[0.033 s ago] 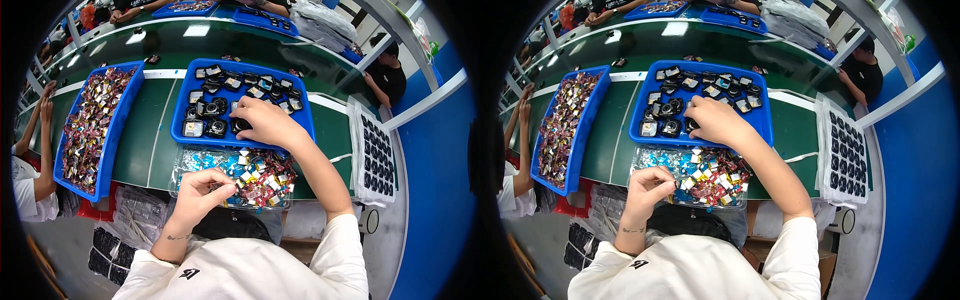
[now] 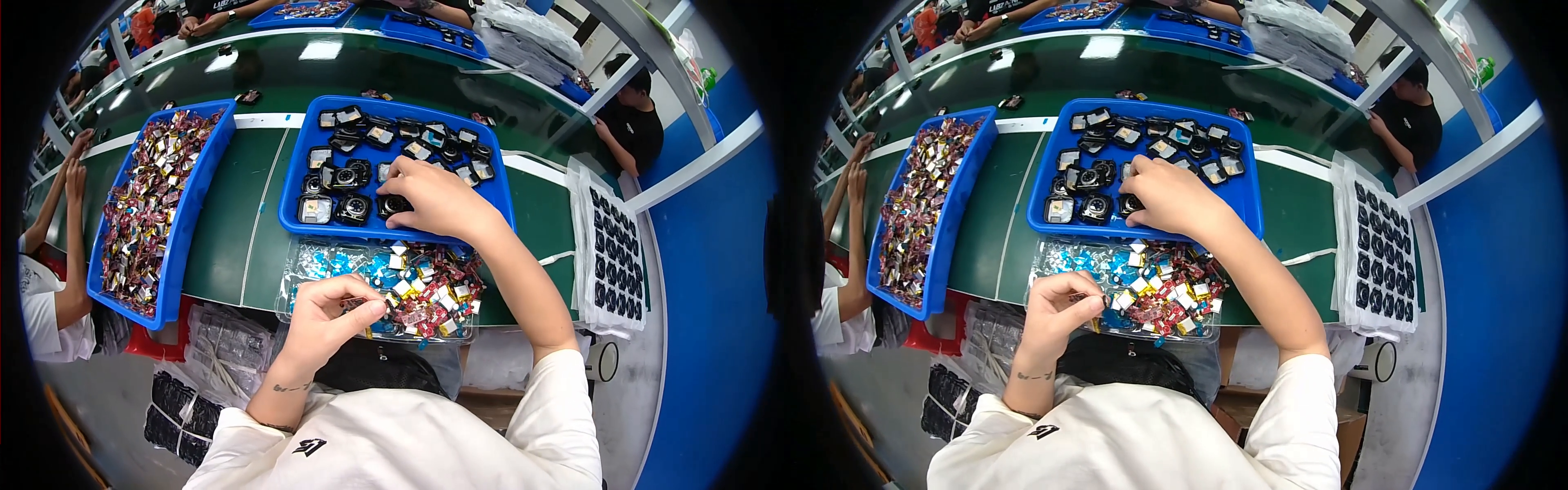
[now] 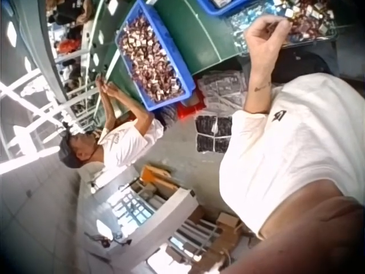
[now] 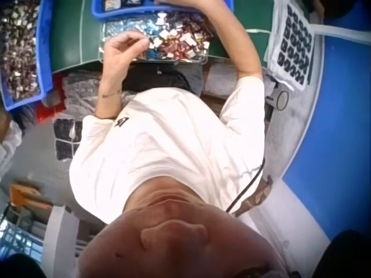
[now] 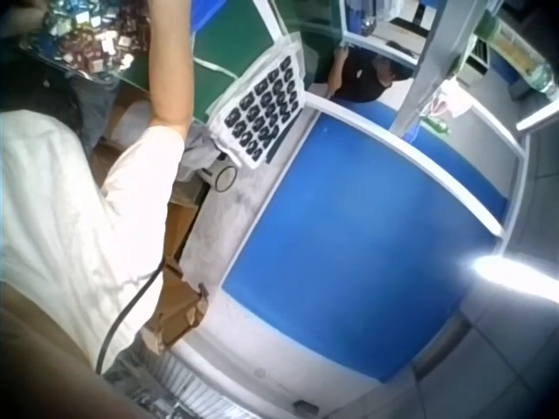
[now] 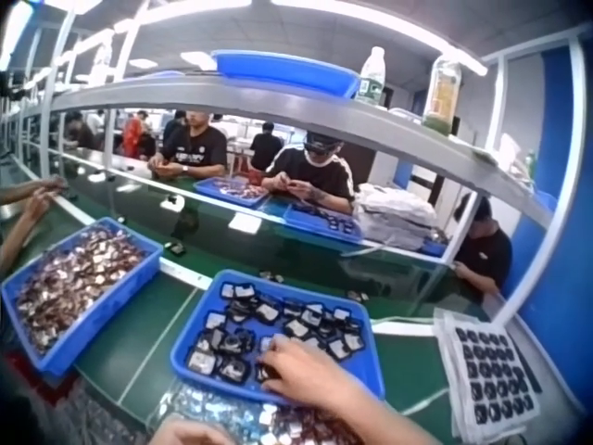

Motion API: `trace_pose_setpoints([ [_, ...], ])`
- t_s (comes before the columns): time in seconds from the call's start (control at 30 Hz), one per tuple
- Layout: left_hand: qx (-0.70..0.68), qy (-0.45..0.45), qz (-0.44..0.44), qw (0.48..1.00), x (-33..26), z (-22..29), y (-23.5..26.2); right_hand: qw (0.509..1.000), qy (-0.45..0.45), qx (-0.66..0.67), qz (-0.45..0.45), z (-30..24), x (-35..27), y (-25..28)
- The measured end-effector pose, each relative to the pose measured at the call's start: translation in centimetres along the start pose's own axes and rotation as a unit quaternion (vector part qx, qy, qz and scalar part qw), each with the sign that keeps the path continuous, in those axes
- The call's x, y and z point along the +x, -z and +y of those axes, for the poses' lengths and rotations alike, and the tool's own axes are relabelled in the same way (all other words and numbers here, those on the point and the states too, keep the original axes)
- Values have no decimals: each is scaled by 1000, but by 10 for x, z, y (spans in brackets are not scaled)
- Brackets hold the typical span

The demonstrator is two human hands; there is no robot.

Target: Assembling small electronic components by placing them into frames within a blue tray.

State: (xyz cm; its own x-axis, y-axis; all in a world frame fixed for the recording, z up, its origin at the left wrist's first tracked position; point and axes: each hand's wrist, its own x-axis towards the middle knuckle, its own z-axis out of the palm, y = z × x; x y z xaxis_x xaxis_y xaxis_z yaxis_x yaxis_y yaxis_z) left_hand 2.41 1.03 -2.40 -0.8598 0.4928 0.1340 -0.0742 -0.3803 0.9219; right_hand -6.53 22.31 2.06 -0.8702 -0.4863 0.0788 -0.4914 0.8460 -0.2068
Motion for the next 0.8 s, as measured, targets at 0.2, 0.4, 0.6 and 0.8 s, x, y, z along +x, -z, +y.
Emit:
trace_pose_setpoints([
  [0.2,6,25,8,1000,-1,2,-2,995,23,97,4,15,-5,4],
  [0.4,-7,-9,2,1000,-1,-2,5,648,-168,737,92,27,-44,7],
  [0.6,8,-21,-8,1000,8,2,-3,578,-173,782,158,3,-85,-6],
  [0.8,118,-62,33,991,12,-1,-10,667,-165,691,224,-37,-102,-26],
])
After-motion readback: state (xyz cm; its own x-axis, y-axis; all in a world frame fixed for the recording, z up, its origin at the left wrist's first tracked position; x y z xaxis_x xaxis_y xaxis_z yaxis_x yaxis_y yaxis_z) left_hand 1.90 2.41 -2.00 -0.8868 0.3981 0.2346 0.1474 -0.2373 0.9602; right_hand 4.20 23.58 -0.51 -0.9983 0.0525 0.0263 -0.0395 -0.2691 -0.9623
